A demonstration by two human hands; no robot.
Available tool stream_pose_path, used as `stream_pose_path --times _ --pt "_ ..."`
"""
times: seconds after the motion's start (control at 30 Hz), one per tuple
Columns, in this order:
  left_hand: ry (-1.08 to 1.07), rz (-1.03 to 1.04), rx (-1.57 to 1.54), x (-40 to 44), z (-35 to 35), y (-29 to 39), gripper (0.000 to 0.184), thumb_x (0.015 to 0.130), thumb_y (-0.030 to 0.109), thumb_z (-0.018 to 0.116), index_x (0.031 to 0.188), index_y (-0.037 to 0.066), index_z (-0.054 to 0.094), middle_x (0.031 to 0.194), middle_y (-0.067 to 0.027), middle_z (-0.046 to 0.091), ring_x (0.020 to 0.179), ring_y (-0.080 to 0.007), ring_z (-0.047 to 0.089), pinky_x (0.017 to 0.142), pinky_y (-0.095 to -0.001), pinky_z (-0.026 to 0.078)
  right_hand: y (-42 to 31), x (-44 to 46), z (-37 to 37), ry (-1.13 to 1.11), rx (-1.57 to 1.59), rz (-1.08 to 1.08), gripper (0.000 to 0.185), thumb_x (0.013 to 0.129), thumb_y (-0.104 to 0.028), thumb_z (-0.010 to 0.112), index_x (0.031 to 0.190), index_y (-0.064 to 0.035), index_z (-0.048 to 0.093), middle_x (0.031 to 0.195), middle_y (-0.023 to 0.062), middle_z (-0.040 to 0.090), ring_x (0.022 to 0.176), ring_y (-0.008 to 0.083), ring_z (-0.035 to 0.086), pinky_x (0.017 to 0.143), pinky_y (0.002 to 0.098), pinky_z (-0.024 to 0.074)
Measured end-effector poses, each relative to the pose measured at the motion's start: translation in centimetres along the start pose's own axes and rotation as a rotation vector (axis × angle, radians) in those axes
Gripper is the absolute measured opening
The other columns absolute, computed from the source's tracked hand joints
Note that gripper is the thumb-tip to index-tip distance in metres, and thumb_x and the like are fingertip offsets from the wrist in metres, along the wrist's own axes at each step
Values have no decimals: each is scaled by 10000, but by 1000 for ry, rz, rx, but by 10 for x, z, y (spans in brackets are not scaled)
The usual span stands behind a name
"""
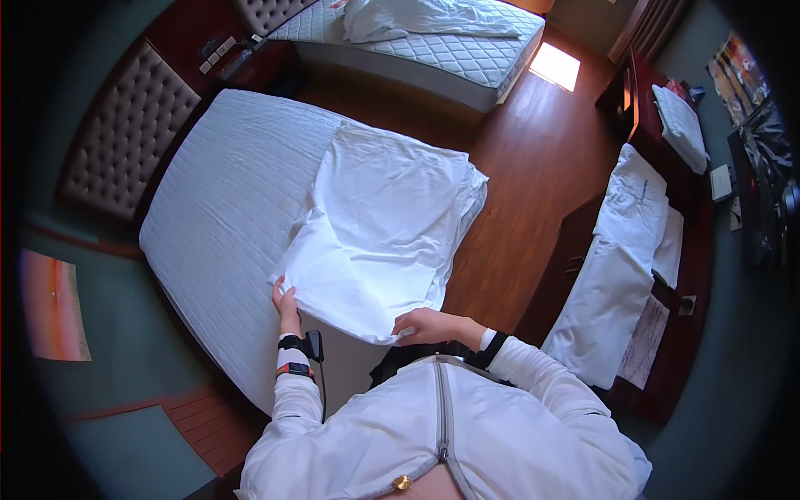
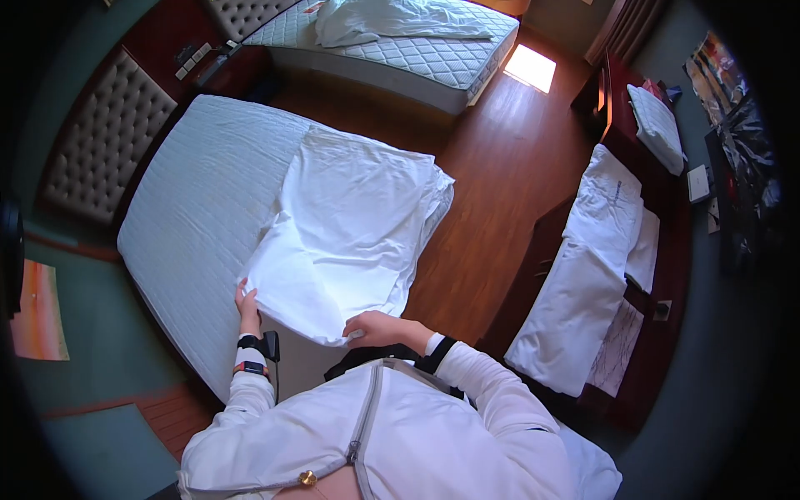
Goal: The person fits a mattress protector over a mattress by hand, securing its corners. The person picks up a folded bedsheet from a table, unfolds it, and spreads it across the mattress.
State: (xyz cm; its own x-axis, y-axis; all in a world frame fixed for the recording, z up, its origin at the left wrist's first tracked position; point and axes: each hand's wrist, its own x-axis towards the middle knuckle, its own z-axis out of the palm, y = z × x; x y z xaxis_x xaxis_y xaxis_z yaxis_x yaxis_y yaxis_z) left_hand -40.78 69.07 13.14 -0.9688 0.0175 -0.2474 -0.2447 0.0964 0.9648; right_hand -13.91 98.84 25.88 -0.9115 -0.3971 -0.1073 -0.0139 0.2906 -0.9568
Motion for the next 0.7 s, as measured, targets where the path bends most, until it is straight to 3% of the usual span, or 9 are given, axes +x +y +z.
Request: stream_pose_path --times 0.07,0.1,0.2,0.23,0.33,0.43,0.7 --pt "84 118 73 -18 -28 24 495 723 -97 478 1195 52 501 1205 -149 503 1111 -265 497 960 -346 385 7 -10 27 48 45 -15 275 821 -212 607 1009 -14 635 907 134 656 842 286 618 753 356 471" --pt "126 181 106 -29 -40 37 490 720 -110 470 1179 58 509 1212 -139 497 1123 -256 486 975 -341 368 7 -12 39 -3 114 48 255 838 -194 596 1001 -4 642 832 108 651 744 224 610 699 323 477" --pt "79 166 91 -62 -95 59 489 728 -115 456 1184 53 502 1231 -130 485 1148 -252 470 990 -346 358 -12 -22 70 -138 499 109 203 844 -142 575 971 -2 651 747 69 621 660 156 570 648 288 473" --pt "100 155 129 -74 -109 62 501 729 -132 434 1192 48 496 1242 -133 472 1161 -250 460 996 -348 353 -11 -23 83 -107 413 64 191 848 -84 526 973 -7 649 701 42 591 626 128 546 624 273 469" --pt "148 141 143 -89 -141 50 505 732 -131 431 1203 43 485 1244 -135 470 1157 -253 462 994 -353 355 -1 -27 115 -56 384 103 221 845 -83 498 1000 -13 639 710 49 599 658 142 567 645 284 473" --pt "123 139 179 -103 -141 53 514 738 -124 437 1227 32 467 1250 -139 470 1164 -256 459 999 -355 350 3 -34 133 -14 328 172 262 844 -107 495 1065 -28 613 756 71 624 723 161 599 688 302 479" --pt "-16 512 487 -112 -67 67 492 788 -86 470 1274 -17 437 1287 -151 463 1200 -251 439 1028 -333 316 31 -20 159 181 208 431 344 850 -182 565 1157 -29 549 880 89 637 831 196 609 772 324 474"
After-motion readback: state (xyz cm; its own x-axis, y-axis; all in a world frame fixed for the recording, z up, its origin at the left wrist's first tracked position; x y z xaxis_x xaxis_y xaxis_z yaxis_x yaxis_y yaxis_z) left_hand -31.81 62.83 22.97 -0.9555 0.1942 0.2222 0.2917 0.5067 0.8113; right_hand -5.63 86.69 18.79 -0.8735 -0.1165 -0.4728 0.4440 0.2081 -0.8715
